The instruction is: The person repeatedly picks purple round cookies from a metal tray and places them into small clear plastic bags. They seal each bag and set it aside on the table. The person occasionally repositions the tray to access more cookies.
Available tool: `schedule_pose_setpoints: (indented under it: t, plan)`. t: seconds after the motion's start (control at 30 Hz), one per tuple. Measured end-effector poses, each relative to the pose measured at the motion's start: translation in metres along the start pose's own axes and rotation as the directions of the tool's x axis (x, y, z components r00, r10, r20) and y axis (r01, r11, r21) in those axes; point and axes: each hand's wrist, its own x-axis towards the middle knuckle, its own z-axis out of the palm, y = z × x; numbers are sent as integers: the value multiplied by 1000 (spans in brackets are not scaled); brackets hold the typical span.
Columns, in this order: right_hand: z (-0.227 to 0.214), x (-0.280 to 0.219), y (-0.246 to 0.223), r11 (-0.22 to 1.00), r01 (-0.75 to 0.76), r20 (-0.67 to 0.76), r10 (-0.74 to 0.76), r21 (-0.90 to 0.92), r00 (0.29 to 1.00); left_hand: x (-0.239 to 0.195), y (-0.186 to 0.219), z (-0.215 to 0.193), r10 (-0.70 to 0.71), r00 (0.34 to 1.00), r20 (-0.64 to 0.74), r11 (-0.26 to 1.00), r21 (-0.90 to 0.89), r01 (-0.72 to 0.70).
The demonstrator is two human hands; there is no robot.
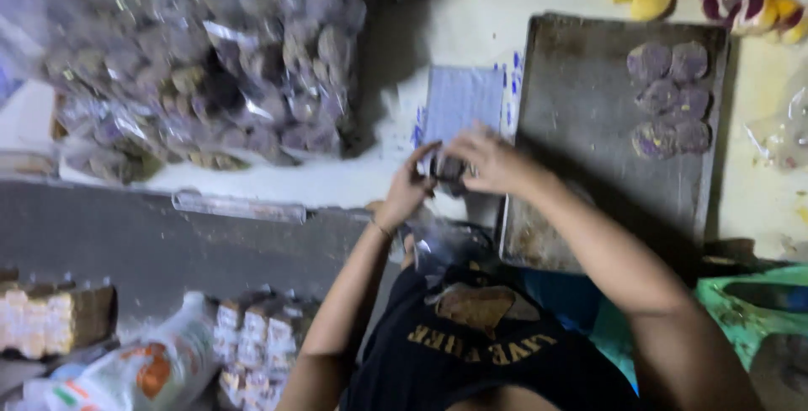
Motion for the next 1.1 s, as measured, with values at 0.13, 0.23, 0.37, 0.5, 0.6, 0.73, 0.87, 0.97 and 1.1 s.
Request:
schedule_pose_setpoints:
  t: [0.13,0.23,0.37,0.5,0.6,0.73,0.87,0.97,1.1]
  plan:
    - [94,-26,92,834,235,293,-93,-499,952,-16,98,-4,35,999,9,954,297,-36]
    - [11,40,13,876,71,35,-62,-477,997,16,20,-51,80,971,-227,881,471,38]
    - [17,106,52,762,101,174,15,-640,985,12,64,-76,279,905,-320,856,510,-83]
    - [-23,205,101,773,-135,51,211,-620,976,-4,75,-112,173,971,-163,895,437,-86]
    - [-29,261,169,705,-336,-50,393,-625,918,-11,58,-127,26,998,-59,893,449,3]
    - [-11,273,182,694,-300,-305,120,-654,945,0,45,-128,51,996,-66,866,500,-11]
    - [15,184,-14,703,-326,-58,462,632,885,19,34,-129,201,980,0,769,619,-158]
    - [24,103,-37,839,-331,3,365,433,931,42,30,-109,304,951,61,694,670,-265]
    - [37,1,-11,314,-404,106,663,859,741,70,3,-62,243,939,244,917,257,-305]
